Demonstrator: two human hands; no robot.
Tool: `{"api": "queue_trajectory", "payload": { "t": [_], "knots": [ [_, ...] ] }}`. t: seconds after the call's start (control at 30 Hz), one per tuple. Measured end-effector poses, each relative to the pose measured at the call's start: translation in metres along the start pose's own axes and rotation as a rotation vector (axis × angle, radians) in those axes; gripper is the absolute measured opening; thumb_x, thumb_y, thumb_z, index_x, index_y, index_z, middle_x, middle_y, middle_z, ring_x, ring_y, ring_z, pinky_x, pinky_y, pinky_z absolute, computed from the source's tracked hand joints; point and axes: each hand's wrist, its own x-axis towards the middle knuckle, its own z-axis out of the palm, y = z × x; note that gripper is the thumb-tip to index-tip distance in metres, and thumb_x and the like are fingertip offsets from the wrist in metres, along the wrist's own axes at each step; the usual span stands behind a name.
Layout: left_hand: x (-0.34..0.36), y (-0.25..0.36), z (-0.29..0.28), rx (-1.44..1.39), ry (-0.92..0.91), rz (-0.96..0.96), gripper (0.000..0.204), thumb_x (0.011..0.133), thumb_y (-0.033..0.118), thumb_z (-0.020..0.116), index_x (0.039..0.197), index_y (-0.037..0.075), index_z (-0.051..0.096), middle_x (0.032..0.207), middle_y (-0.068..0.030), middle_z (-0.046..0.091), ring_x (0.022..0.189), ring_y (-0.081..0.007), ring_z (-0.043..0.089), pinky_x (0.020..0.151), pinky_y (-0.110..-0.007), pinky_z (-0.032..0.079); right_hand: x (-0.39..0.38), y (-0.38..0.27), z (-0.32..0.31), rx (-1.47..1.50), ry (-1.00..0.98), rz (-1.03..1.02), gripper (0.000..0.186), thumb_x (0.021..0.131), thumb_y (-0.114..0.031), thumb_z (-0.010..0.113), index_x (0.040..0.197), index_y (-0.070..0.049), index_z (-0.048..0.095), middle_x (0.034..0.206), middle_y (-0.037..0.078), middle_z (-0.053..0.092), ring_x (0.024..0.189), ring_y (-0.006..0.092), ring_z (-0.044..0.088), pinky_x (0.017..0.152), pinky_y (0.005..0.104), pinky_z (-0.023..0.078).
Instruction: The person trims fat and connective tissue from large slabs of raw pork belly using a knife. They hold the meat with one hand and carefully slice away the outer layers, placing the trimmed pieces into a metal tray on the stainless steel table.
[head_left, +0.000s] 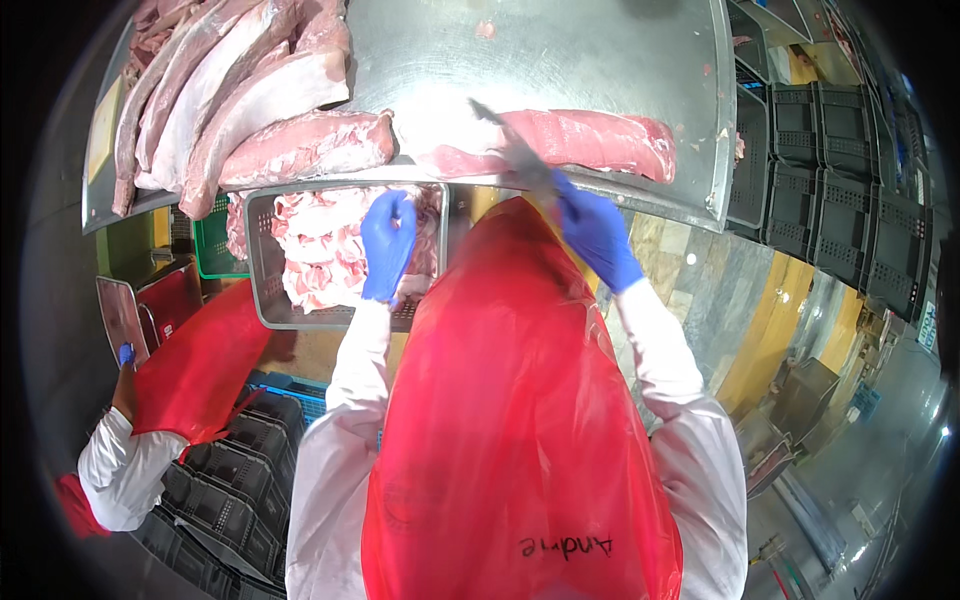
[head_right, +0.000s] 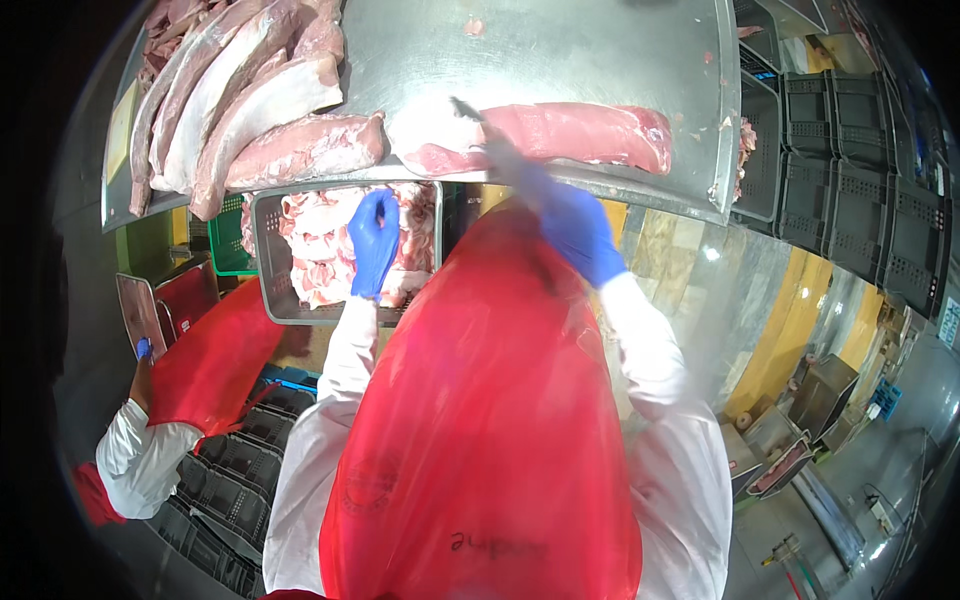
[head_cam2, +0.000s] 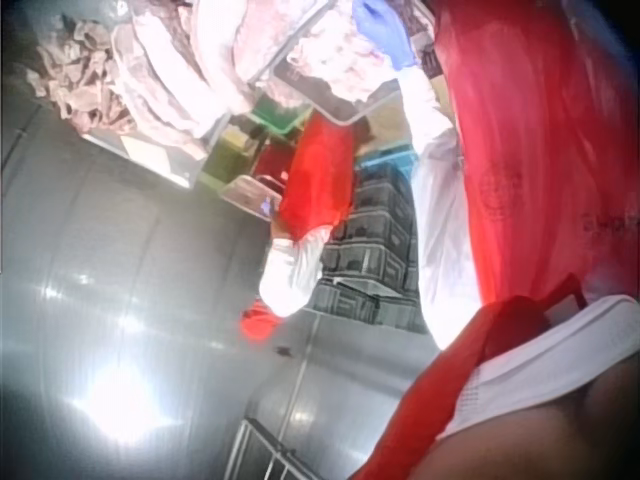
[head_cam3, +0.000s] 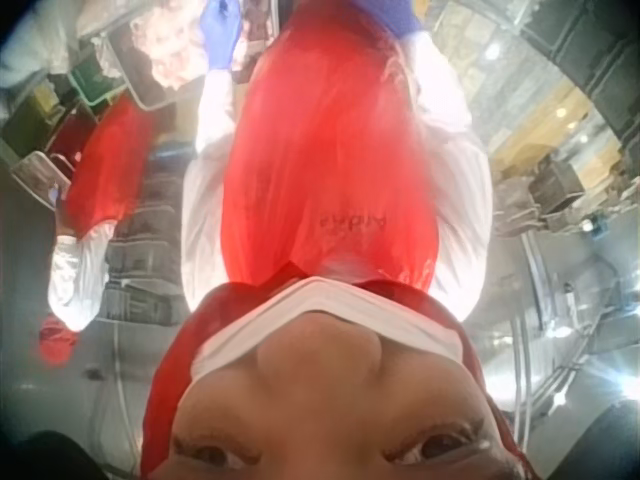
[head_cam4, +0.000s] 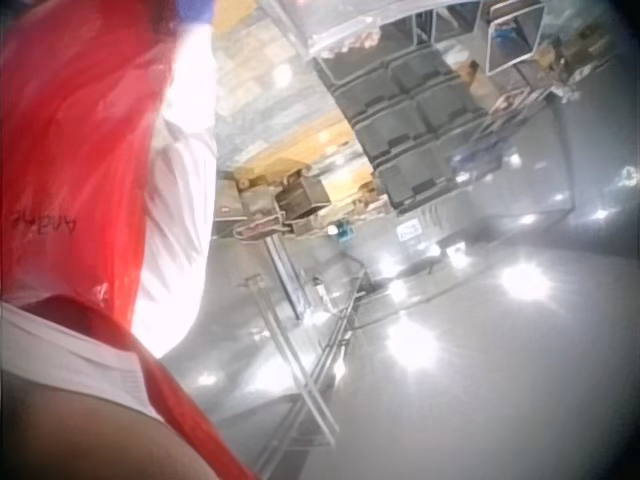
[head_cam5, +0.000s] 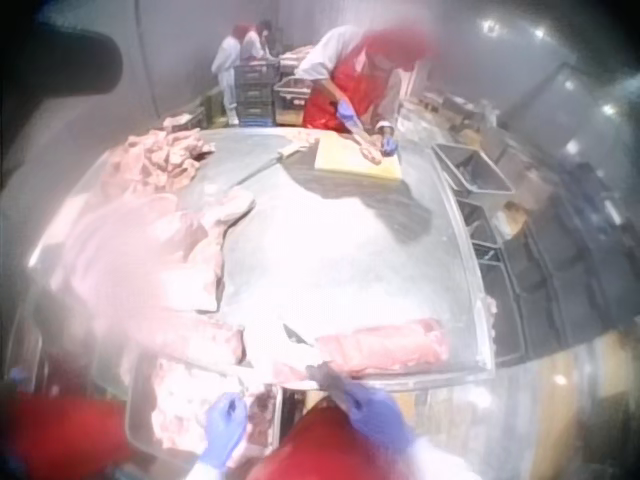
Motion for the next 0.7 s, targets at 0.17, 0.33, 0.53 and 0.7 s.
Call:
{"api": "queue_trajectory", "payload": {
  "t": [0.17,0.33,0.53,0.7],
  "knots": [
    [0.081,0.049,0.067,0.350,-0.200,0.691,0.068,0.088,0.039,0.069,0.142,0.003,0.049,0.132,-0.0258,0.056,0.124,-0.0436,0.052,0.103,-0.050,0.042,-0.027,0.016,-0.064,-0.050,0.049,0.486,0.050,0.097,-0.007,0.058,0.147,-0.012,0.052,0.098,0.015,0.075,0.071,0.0135,0.064,0.071,0.0311,0.054],
    [0.137,0.040,0.079,0.602,-0.518,0.975,0.032,0.096,0.038,0.059,0.106,0.008,0.064,0.099,-0.0102,0.064,0.099,-0.0318,0.062,0.086,-0.046,0.048,-0.035,0.016,-0.053,0.139,0.098,0.522,0.051,0.097,-0.008,0.060,0.146,-0.011,0.052,0.083,0.012,0.070,0.065,0.0087,0.057,0.068,0.0300,0.052],
    [0.171,0.041,0.037,0.688,-0.791,1.017,0.026,0.099,0.035,0.056,0.103,0.011,0.065,0.098,-0.0098,0.064,0.095,-0.0301,0.062,0.080,-0.042,0.051,-0.058,0.015,-0.012,0.204,-0.055,0.486,0.050,0.094,-0.010,0.062,0.144,-0.012,0.055,0.074,0.019,0.068,0.055,0.0163,0.056,0.060,0.0353,0.050],
    [0.177,0.026,0.031,0.688,-0.764,1.080,0.019,0.087,0.024,0.065,0.103,0.014,0.065,0.098,-0.0085,0.063,0.096,-0.0293,0.062,0.081,-0.041,0.051,-0.037,0.019,0.011,0.192,-0.199,0.453,0.049,0.094,-0.017,0.062,0.142,-0.011,0.056,0.084,0.023,0.070,0.065,0.0345,0.066,0.066,0.0397,0.052]
  ]
}}
